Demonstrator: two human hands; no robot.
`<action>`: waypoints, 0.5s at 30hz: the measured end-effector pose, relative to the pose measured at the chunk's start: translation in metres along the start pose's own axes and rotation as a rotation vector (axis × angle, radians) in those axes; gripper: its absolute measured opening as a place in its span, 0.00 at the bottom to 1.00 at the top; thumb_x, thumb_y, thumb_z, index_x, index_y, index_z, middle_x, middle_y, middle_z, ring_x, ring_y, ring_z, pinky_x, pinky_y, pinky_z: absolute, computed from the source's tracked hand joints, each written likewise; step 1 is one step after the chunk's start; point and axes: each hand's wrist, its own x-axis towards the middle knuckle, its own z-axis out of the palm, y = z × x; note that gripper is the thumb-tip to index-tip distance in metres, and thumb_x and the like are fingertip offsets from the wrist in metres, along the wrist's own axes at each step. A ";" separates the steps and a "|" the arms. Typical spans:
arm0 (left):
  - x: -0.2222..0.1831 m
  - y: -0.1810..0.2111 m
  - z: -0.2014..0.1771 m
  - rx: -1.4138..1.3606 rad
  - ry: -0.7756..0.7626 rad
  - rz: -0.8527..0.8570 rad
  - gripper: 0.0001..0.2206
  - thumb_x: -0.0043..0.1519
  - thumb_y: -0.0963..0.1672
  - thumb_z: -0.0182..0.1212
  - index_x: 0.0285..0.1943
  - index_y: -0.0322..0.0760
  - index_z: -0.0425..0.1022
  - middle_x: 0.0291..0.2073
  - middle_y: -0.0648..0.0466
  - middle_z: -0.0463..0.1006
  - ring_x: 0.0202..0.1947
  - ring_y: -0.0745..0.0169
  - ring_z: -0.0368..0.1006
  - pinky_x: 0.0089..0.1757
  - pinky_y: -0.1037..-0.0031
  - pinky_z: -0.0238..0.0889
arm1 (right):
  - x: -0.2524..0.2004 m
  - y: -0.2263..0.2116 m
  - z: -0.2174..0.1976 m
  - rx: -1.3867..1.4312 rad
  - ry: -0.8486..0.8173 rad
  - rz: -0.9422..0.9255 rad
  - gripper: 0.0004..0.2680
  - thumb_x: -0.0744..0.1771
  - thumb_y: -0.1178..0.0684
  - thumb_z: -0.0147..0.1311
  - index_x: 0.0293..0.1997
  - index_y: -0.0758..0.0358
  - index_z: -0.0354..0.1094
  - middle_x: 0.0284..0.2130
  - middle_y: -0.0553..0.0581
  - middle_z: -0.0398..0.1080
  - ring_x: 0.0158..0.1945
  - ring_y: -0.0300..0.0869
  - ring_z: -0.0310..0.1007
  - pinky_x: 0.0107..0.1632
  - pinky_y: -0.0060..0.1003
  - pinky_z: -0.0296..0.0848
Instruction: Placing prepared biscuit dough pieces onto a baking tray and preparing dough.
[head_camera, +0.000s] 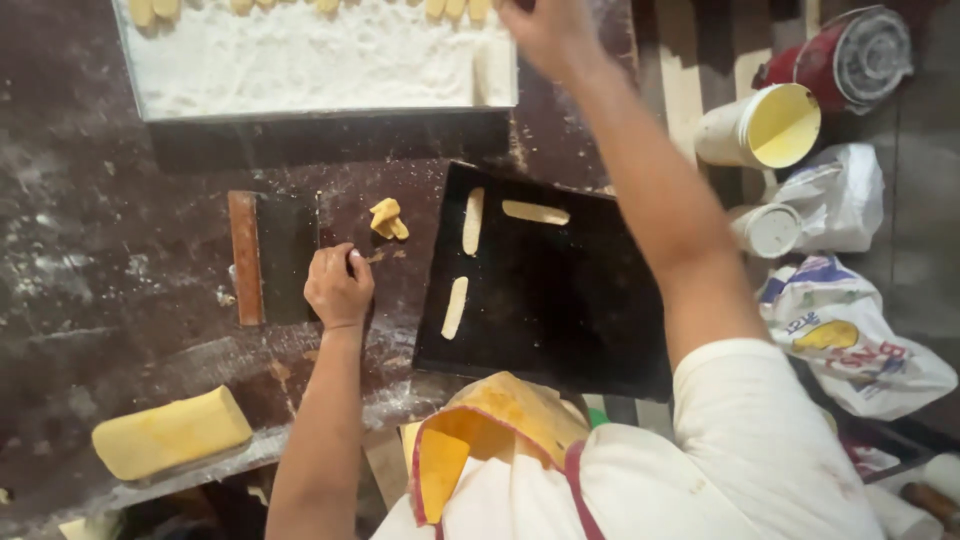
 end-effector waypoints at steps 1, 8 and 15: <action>0.002 -0.001 0.000 -0.007 0.004 0.016 0.04 0.60 0.39 0.64 0.42 0.38 0.78 0.36 0.49 0.77 0.38 0.48 0.77 0.39 0.62 0.72 | -0.025 -0.006 -0.001 -0.003 0.018 0.003 0.11 0.70 0.48 0.63 0.52 0.64 0.72 0.39 0.60 0.77 0.42 0.47 0.79 0.46 0.41 0.79; -0.030 0.034 -0.020 -0.691 -0.191 -0.426 0.08 0.68 0.43 0.59 0.50 0.35 0.78 0.43 0.52 0.80 0.35 0.63 0.74 0.37 0.69 0.69 | -0.238 -0.086 0.002 0.707 -0.145 -0.075 0.07 0.69 0.65 0.55 0.51 0.66 0.70 0.46 0.57 0.74 0.46 0.39 0.77 0.49 0.33 0.79; -0.076 0.131 -0.032 -1.542 -1.111 -1.175 0.19 0.68 0.50 0.47 0.52 0.29 0.73 0.38 0.48 0.82 0.34 0.60 0.79 0.36 0.72 0.75 | -0.385 -0.069 0.031 1.216 -0.327 0.005 0.08 0.70 0.71 0.45 0.48 0.67 0.67 0.55 0.58 0.69 0.59 0.39 0.71 0.61 0.35 0.72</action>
